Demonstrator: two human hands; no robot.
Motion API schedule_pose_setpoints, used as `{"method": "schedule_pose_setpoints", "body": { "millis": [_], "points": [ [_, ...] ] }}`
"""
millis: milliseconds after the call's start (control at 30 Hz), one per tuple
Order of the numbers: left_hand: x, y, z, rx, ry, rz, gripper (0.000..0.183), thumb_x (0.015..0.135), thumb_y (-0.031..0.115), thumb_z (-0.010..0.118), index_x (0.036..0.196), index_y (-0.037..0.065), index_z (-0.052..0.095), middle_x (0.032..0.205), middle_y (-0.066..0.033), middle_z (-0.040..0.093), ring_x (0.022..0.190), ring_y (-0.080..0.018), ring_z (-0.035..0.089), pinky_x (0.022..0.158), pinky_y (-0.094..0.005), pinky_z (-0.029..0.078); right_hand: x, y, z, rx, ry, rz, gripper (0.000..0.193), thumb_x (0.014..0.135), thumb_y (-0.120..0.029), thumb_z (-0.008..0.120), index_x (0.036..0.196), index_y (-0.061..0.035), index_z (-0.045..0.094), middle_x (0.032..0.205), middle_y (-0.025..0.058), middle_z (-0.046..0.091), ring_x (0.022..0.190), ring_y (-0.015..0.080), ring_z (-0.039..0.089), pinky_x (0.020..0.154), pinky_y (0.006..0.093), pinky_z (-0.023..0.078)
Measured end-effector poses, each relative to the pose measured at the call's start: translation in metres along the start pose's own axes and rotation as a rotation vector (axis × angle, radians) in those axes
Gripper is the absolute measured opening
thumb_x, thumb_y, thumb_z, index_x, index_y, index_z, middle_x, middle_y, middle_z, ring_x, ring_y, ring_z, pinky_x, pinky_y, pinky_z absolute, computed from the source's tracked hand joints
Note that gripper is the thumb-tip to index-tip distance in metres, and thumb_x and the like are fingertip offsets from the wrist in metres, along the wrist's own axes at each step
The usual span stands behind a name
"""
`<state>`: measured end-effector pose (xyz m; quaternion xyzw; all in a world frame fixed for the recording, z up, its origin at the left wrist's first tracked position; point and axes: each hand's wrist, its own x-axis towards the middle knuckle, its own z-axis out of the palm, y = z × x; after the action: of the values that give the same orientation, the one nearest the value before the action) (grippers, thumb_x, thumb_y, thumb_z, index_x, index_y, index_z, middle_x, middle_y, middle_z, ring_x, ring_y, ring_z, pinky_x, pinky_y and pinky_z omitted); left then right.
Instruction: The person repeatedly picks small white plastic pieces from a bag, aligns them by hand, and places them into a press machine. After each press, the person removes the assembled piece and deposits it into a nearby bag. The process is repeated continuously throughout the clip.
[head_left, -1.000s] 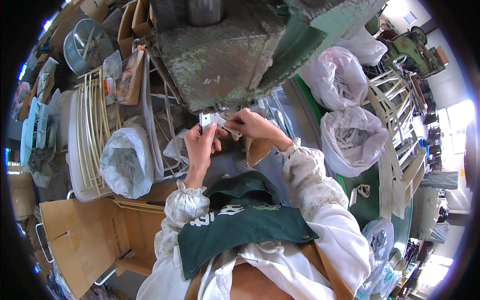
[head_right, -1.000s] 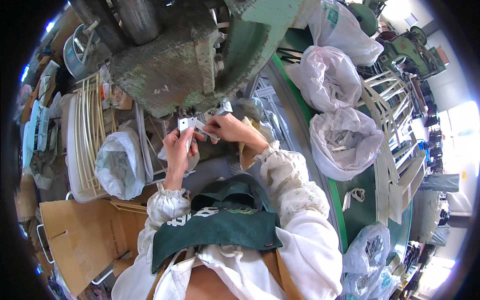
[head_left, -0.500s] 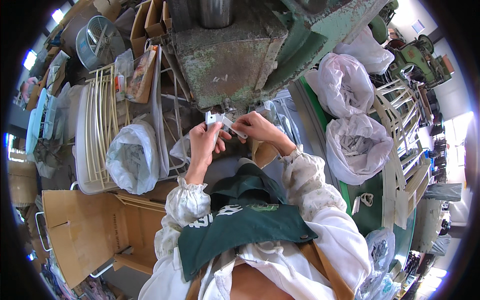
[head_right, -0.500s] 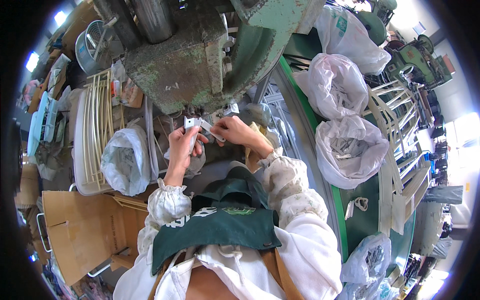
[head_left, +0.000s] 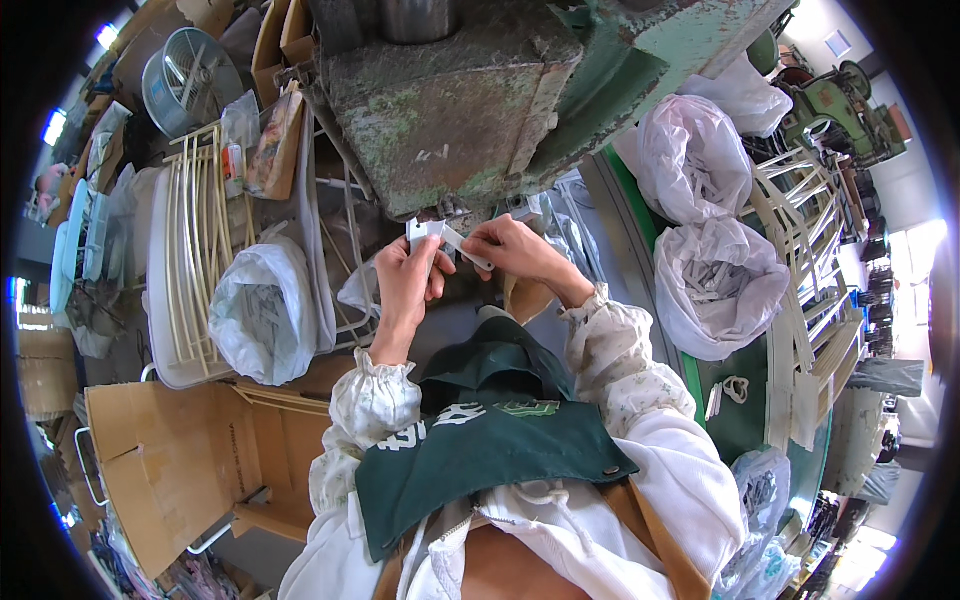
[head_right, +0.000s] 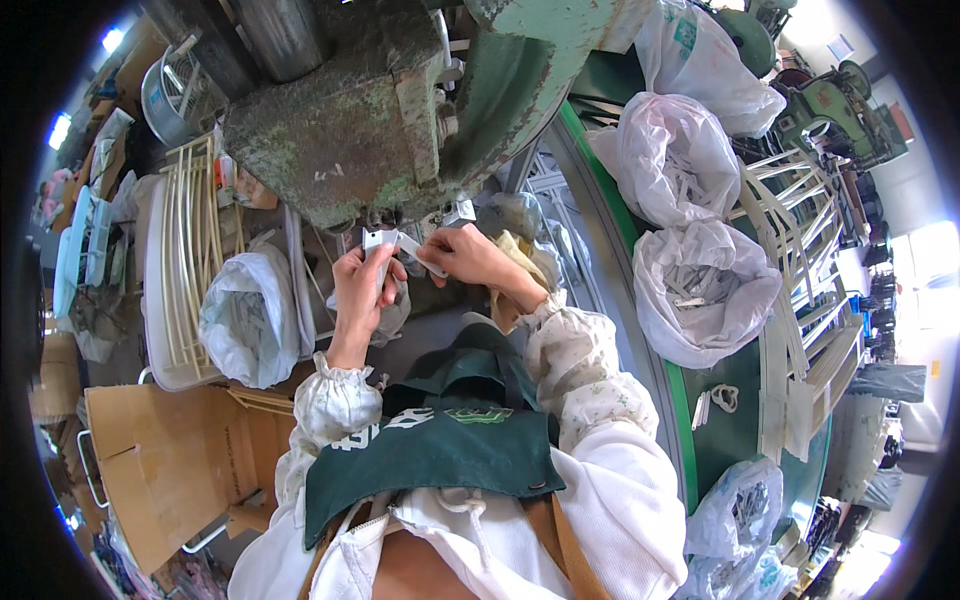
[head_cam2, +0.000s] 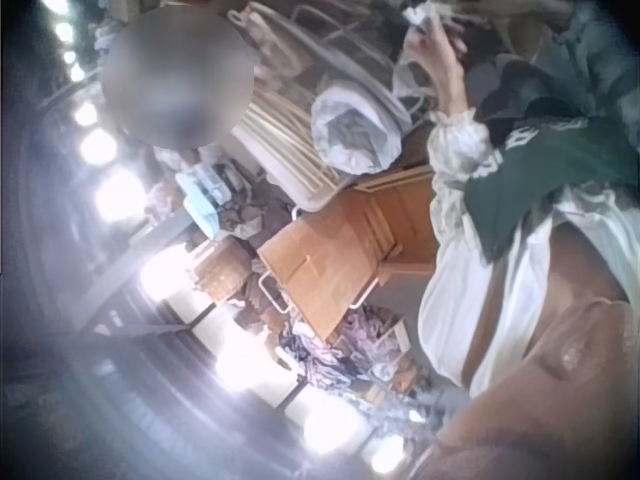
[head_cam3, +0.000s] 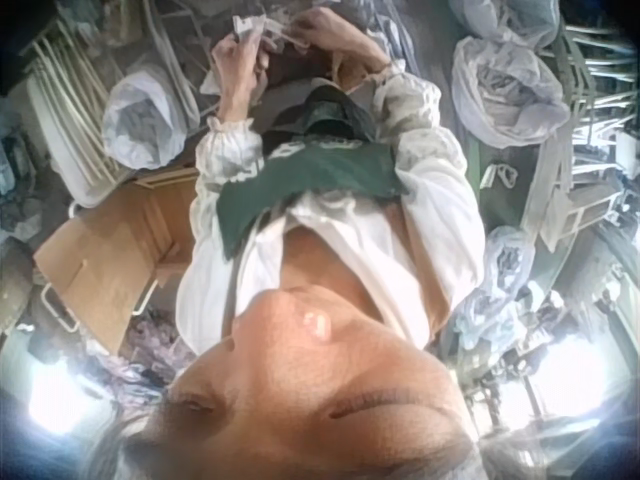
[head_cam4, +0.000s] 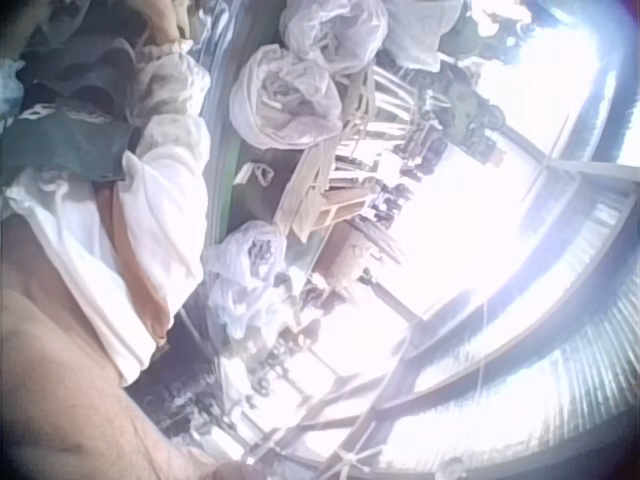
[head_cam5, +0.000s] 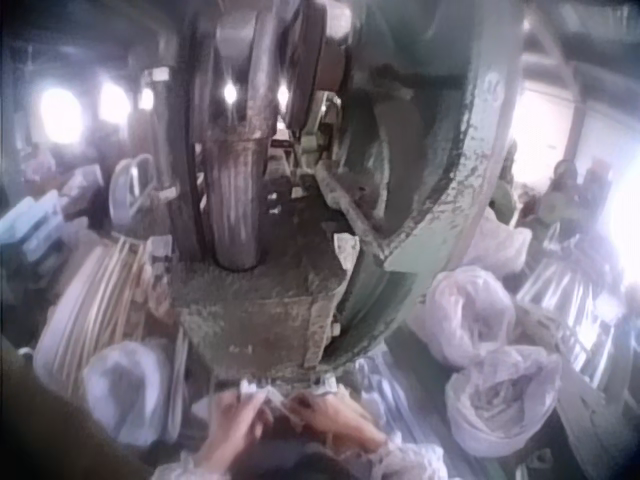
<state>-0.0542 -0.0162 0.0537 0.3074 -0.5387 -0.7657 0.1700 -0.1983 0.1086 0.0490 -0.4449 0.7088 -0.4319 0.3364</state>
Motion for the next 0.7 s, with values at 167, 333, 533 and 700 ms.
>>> {"method": "schedule_pose_setpoints", "body": {
  "millis": [167, 333, 533, 700],
  "points": [
    [0.0, -0.001, -0.004, -0.028, 0.001, -0.035, 0.021, 0.087, 0.017, 0.059, 0.085, -0.004, 0.061, 0.059, -0.0084, 0.059, 0.035, -0.0085, 0.044, 0.033, -0.0204, 0.027, -0.001, -0.004, -0.001, -0.009, -0.007, 0.006, 0.028, 0.091, -0.021, 0.057, 0.078, 0.0025, 0.063, 0.057, 0.0027, 0.06, 0.054, 0.0085, 0.052, 0.054, 0.0264, 0.042],
    [0.002, 0.003, -0.001, -0.028, -0.033, -0.01, 0.021, 0.089, 0.016, 0.057, 0.083, -0.004, 0.06, 0.059, -0.0081, 0.06, 0.035, -0.0078, 0.044, 0.032, -0.0197, 0.027, -0.001, 0.0, 0.0, 0.036, -0.018, 0.019, 0.028, 0.092, -0.02, 0.056, 0.077, 0.0042, 0.062, 0.057, 0.0024, 0.059, 0.055, 0.0066, 0.051, 0.053, 0.0248, 0.04],
    [0.003, 0.008, -0.005, -0.001, -0.042, -0.036, 0.02, 0.089, 0.015, 0.057, 0.084, -0.004, 0.06, 0.06, -0.0086, 0.06, 0.035, -0.0078, 0.045, 0.032, -0.0201, 0.028, 0.0, 0.004, 0.004, 0.058, -0.016, -0.008, 0.027, 0.091, -0.017, 0.056, 0.077, 0.0053, 0.06, 0.058, 0.0024, 0.058, 0.056, 0.0062, 0.051, 0.054, 0.0245, 0.041],
    [-0.004, 0.005, -0.005, -0.07, 0.0, 0.033, 0.02, 0.089, 0.015, 0.057, 0.085, -0.004, 0.06, 0.06, -0.0092, 0.061, 0.037, -0.008, 0.046, 0.034, -0.0202, 0.032, -0.001, 0.003, 0.003, 0.08, -0.013, 0.015, 0.026, 0.091, -0.019, 0.057, 0.077, 0.0028, 0.062, 0.056, 0.0029, 0.06, 0.054, 0.009, 0.052, 0.054, 0.0267, 0.043]
  ]
}}
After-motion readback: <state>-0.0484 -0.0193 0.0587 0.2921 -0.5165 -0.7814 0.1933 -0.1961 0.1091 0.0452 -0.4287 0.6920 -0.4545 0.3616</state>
